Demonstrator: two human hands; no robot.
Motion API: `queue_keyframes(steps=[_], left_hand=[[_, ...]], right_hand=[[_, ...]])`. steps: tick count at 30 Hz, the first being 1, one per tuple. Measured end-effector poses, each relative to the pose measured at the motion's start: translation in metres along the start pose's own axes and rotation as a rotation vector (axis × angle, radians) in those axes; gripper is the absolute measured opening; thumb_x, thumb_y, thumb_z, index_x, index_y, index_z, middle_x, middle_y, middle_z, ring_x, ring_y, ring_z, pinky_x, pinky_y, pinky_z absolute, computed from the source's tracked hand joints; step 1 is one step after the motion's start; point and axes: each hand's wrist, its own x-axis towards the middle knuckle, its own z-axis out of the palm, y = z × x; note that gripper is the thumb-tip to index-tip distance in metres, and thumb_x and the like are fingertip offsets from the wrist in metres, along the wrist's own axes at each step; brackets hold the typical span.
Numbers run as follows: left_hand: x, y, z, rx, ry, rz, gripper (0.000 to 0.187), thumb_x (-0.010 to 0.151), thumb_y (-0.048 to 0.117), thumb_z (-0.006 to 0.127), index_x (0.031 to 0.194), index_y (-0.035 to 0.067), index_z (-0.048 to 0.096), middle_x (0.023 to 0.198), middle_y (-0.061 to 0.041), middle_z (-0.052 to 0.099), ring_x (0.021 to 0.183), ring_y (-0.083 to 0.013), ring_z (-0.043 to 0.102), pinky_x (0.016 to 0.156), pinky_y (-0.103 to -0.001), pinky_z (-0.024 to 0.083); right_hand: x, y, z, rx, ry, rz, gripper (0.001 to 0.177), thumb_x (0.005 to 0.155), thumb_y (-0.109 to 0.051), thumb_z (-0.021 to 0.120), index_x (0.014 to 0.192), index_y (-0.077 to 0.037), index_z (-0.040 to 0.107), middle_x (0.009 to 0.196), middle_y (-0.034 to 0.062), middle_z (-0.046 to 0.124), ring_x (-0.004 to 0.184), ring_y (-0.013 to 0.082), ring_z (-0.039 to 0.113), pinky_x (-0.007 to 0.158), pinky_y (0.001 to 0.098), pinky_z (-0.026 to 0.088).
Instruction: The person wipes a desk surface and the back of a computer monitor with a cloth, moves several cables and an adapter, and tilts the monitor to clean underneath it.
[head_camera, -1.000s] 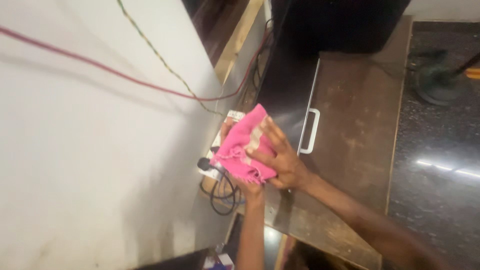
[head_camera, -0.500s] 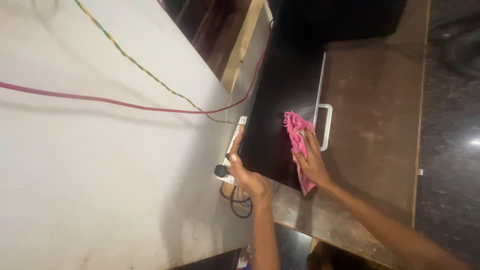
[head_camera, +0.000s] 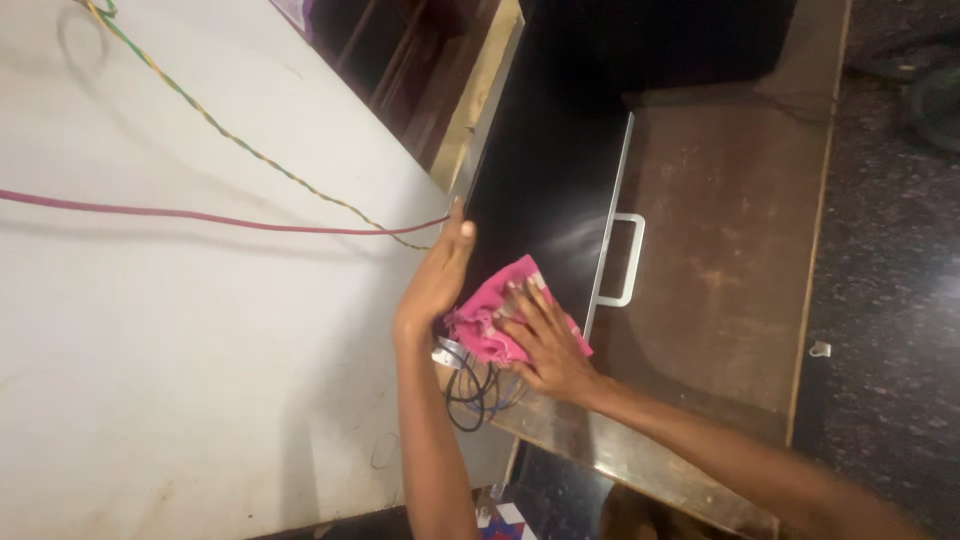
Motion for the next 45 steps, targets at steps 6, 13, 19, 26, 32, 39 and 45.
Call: queue_keyframes(steps=[6,13,19,26,32,39,45], left_hand=[[0.022,-0.018,0.006,0.040,-0.075,0.141,0.082,0.106,0.060,0.024,0.163,0.002,0.015,0.171,-0.019,0.014,0.160,-0.0326,0.011,0.127,-0.038,0.011],[0.016,-0.012,0.005,0.086,-0.070,0.139,0.089,0.100,0.067,0.029,0.162,0.003,0.018,0.170,-0.019,0.020,0.159,-0.0329,0.015,0.126,-0.039,0.015],[0.011,-0.004,0.005,0.058,-0.066,0.154,0.092,0.100,0.067,0.032,0.162,0.001,0.018,0.170,-0.020,0.020,0.159,-0.0332,0.015,0.126,-0.040,0.016],[0.008,0.004,0.001,0.020,-0.063,0.133,0.086,0.101,0.063,0.033,0.161,0.002,0.022,0.170,-0.017,0.022,0.159,-0.0324,0.017,0.125,-0.038,0.019],[0.008,0.003,-0.004,0.052,-0.071,0.133,0.087,0.100,0.064,0.033,0.162,0.004,0.020,0.170,-0.017,0.023,0.158,-0.0324,0.018,0.125,-0.040,0.019],[0.005,0.010,-0.003,0.075,-0.062,0.153,0.089,0.100,0.067,0.034,0.162,0.005,0.020,0.171,-0.017,0.022,0.159,-0.0327,0.016,0.125,-0.042,0.020],[0.006,0.013,-0.002,0.122,-0.067,0.075,0.089,0.097,0.066,0.038,0.163,0.009,0.020,0.170,-0.014,0.021,0.158,-0.0298,0.017,0.123,-0.043,0.022]], right_hand=[[0.034,0.030,0.009,-0.080,0.036,0.037,0.068,0.102,-0.044,0.051,0.161,-0.018,0.030,0.174,0.0141,0.013,0.161,0.0406,0.009,0.130,0.0597,0.009],[0.112,0.122,-0.011,-0.083,0.015,0.385,0.067,0.105,-0.040,0.047,0.165,-0.018,0.029,0.175,0.0102,0.012,0.161,0.0385,0.009,0.129,0.0563,0.011],[0.127,0.149,-0.020,-0.135,0.122,0.186,0.065,0.104,-0.046,0.049,0.158,-0.012,0.041,0.173,0.0172,0.019,0.158,0.0445,0.015,0.127,0.0580,0.019],[0.105,0.087,-0.012,-0.148,0.099,-0.133,0.058,0.103,-0.053,0.051,0.153,-0.024,0.051,0.170,0.0149,0.028,0.160,0.0383,0.019,0.127,0.0550,0.017],[0.152,0.135,-0.003,-0.087,0.161,0.132,0.066,0.108,-0.057,0.027,0.156,-0.016,0.045,0.173,0.0130,0.024,0.161,0.0369,0.022,0.130,0.0581,0.014],[0.200,0.184,-0.030,-0.081,0.196,0.223,0.062,0.104,-0.046,0.048,0.155,-0.010,0.047,0.173,0.0133,0.026,0.161,0.0381,0.022,0.128,0.0516,0.023],[0.135,0.130,-0.018,-0.183,0.160,0.010,0.054,0.105,-0.036,0.049,0.151,-0.009,0.053,0.170,0.0205,0.029,0.160,0.0405,0.024,0.130,0.0581,0.018]])
